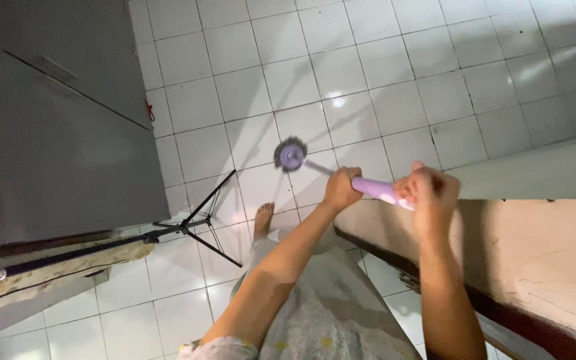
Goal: The person assembles a mop by connecting the handle pieces, rinses the mop head in a bucket, and mops the tiled floor.
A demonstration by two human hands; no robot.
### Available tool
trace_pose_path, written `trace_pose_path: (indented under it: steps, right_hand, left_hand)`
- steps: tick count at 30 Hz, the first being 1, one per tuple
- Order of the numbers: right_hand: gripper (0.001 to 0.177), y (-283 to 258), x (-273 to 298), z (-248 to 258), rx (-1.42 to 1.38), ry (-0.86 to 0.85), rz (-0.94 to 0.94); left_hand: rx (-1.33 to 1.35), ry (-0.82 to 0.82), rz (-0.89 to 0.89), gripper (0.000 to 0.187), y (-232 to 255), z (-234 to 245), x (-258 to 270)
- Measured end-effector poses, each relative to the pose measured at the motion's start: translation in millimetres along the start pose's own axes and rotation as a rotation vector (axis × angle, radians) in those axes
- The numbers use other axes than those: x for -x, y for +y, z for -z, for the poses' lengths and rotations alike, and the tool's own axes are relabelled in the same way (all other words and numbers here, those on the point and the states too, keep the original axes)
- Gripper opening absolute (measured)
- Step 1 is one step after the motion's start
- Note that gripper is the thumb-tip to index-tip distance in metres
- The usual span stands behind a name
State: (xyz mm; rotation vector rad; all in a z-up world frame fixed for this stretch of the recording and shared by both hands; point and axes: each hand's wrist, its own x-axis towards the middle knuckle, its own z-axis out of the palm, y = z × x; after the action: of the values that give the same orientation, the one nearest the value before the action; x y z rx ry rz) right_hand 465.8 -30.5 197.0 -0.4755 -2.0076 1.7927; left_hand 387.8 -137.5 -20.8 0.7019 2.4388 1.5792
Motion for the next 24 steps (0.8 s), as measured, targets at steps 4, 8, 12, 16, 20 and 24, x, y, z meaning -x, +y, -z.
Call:
trace_pose_path:
  steps: [4,8,12,16,20,24]
  right_hand:
    - [0.046,-28.7,-1.6,8.0,-0.160,-0.075,-0.020]
    - [0.041,-30.5,1.4,-7.1,-0.198,-0.086,0.124]
    - [0.036,11.7,-17.9,-35.9,-0.159,-0.016,0.282]
    - [0.041,73.6,-17.5,-73.3,-0.060,-0.008,0.323]
    - [0.038,117.5,-26.8,-143.3,-0.088,0.034,0.227]
    - [0.042,97.2,-31.8,-174.5,-0.062,-0.004,0.120]
  left_hand:
    - [-0.038,-0.101,-0.002,0.011,22.8,20.4,16.4]
    - [-0.126,-0.178,-0.117,0.012,16.0,39.5,-5.5]
    - [-0.157,-0.220,-0.150,0.009,-19.4,59.4,-37.1]
    - [-0.283,-0.172,-0.047,0.010,-82.7,69.8,-58.8]
    - [-0.378,0.144,-0.022,0.018,-145.1,92.8,-62.1]
    - [-0.316,0.128,0.108,0.018,-153.8,126.4,-60.9]
